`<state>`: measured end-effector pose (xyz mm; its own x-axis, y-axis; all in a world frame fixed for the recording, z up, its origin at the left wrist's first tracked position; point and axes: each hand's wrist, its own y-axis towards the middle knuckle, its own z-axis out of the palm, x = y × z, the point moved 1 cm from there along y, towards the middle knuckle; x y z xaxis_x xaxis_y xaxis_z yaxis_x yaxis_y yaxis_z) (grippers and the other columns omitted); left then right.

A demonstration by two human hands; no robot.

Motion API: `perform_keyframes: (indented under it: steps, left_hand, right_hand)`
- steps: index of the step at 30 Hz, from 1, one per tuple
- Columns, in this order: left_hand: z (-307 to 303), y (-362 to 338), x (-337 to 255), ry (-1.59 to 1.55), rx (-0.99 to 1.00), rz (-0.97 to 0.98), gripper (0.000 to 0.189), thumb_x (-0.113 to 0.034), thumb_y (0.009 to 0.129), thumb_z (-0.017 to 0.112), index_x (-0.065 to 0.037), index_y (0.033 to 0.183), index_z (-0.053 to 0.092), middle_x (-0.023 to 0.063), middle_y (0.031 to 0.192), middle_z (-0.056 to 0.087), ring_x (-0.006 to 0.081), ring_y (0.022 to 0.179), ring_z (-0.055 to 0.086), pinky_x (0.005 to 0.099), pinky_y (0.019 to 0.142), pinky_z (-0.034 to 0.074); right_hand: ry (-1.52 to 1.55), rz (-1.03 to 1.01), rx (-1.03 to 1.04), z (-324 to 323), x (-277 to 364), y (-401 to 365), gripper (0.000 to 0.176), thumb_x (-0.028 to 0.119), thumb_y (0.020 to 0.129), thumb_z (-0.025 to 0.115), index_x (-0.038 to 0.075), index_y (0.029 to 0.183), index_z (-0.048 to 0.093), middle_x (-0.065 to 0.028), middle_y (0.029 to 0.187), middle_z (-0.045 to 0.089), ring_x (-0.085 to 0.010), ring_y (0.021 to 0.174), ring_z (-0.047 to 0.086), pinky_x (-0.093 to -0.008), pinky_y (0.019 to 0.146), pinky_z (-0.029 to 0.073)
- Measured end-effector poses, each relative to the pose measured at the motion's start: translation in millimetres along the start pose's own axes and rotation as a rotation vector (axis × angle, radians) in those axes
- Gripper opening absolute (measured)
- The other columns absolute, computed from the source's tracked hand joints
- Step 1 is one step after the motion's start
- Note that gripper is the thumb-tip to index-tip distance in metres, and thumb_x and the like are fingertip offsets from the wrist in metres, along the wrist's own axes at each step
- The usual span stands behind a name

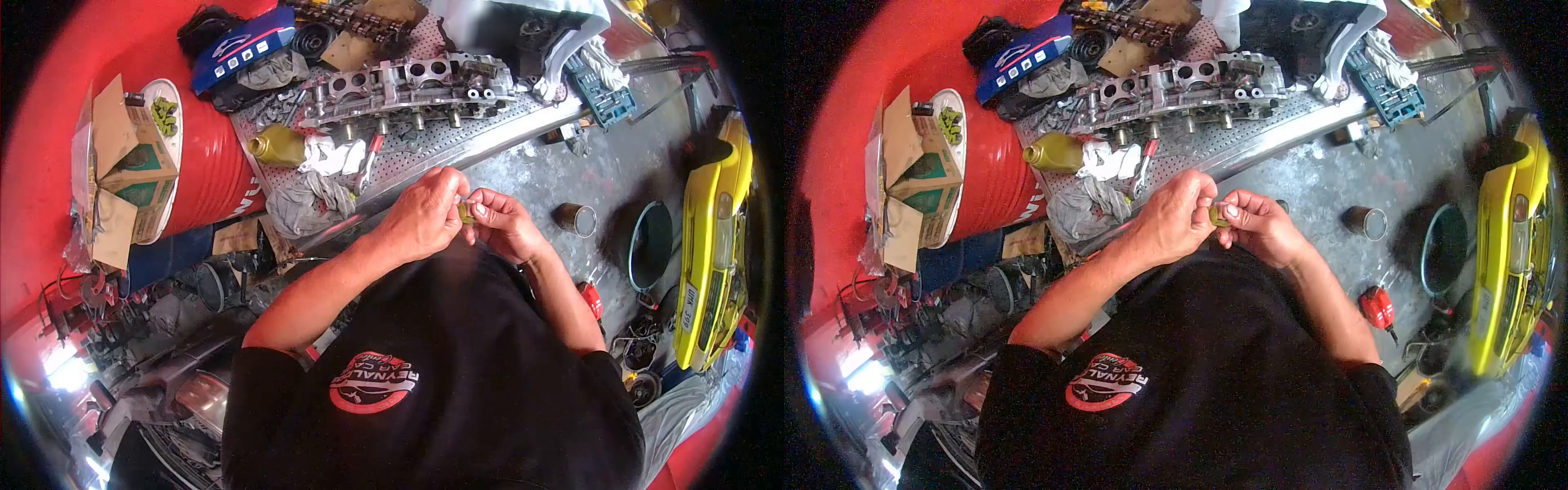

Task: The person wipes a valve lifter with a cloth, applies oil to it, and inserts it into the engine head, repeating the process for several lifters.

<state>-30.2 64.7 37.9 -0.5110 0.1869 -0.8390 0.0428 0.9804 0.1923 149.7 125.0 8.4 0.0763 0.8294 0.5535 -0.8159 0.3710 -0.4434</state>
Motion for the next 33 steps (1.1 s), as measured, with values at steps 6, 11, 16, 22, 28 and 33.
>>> perform_keyframes:
  steps: [6, 11, 16, 22, 28, 33]
  left_hand:
    - [7.0, 6.1, -3.4, 0.017, 0.017, 0.037, 0.022, 0.003, 0.08, 0.057, -0.004, 0.098, 0.045, 0.0145, 0.083, 0.054, 0.0343, 0.076, 0.059, 0.0434, 0.067, 0.048]
    - [7.1, 6.4, -16.7, -0.041, 0.049, -0.005, 0.03, 0.004, 0.078, 0.06, -0.003, 0.104, 0.048, 0.0115, 0.086, 0.056, 0.0294, 0.077, 0.06, 0.039, 0.068, 0.05]
    - [6.8, 21.1, -13.0, 0.018, -0.028, 0.0, 0.048, -0.003, 0.076, 0.072, -0.002, 0.12, 0.055, 0.0125, 0.098, 0.06, 0.0294, 0.092, 0.059, 0.0373, 0.084, 0.049]
    - [12.0, 36.1, 1.2, 0.128, 0.058, 0.196, 0.029, -0.006, 0.075, 0.071, 0.0, 0.103, 0.064, 0.0126, 0.095, 0.061, 0.0316, 0.092, 0.058, 0.0406, 0.08, 0.048]
    - [15.0, 37.9, -2.9, 0.177, 0.012, 0.291, 0.018, 0.002, 0.07, 0.065, -0.002, 0.087, 0.06, 0.0106, 0.085, 0.057, 0.0305, 0.08, 0.056, 0.0395, 0.07, 0.048]
    - [22.3, 28.7, 1.6, 0.226, -0.039, 0.322, 0.02, 0.004, 0.069, 0.062, -0.001, 0.087, 0.059, 0.0112, 0.084, 0.056, 0.0304, 0.08, 0.055, 0.0398, 0.069, 0.048]
  right_hand:
    - [0.127, -0.091, -0.119, -8.4, -7.9, -1.2, 0.02, 0.021, 0.099, 0.055, 0.003, 0.106, 0.057, -0.0078, 0.098, 0.065, -0.0161, 0.078, 0.062, -0.0297, 0.073, 0.05]
    - [0.297, -0.201, -0.33, -36.3, -12.3, 1.7, 0.025, 0.026, 0.1, 0.051, 0.004, 0.112, 0.054, -0.0098, 0.103, 0.066, -0.0173, 0.083, 0.063, -0.0323, 0.078, 0.052]
    - [0.267, -0.21, -0.204, -42.6, -0.5, -8.6, 0.026, 0.028, 0.1, 0.051, 0.006, 0.113, 0.055, -0.0113, 0.107, 0.066, -0.0192, 0.09, 0.064, -0.0342, 0.08, 0.052]
    - [0.157, -0.193, -0.12, -28.4, 0.9, -3.1, 0.024, 0.027, 0.1, 0.051, 0.005, 0.108, 0.057, -0.0093, 0.102, 0.065, -0.0186, 0.089, 0.063, -0.0315, 0.079, 0.05]
    - [0.208, -0.215, -0.167, -26.4, -2.4, -3.9, 0.024, 0.027, 0.099, 0.052, 0.004, 0.107, 0.058, -0.008, 0.1, 0.065, -0.0185, 0.088, 0.063, -0.0321, 0.081, 0.05]
    - [0.348, -0.285, -0.275, -22.7, -14.1, 3.2, 0.026, 0.03, 0.099, 0.053, 0.005, 0.104, 0.06, -0.0087, 0.102, 0.065, -0.019, 0.088, 0.063, -0.0345, 0.083, 0.051]
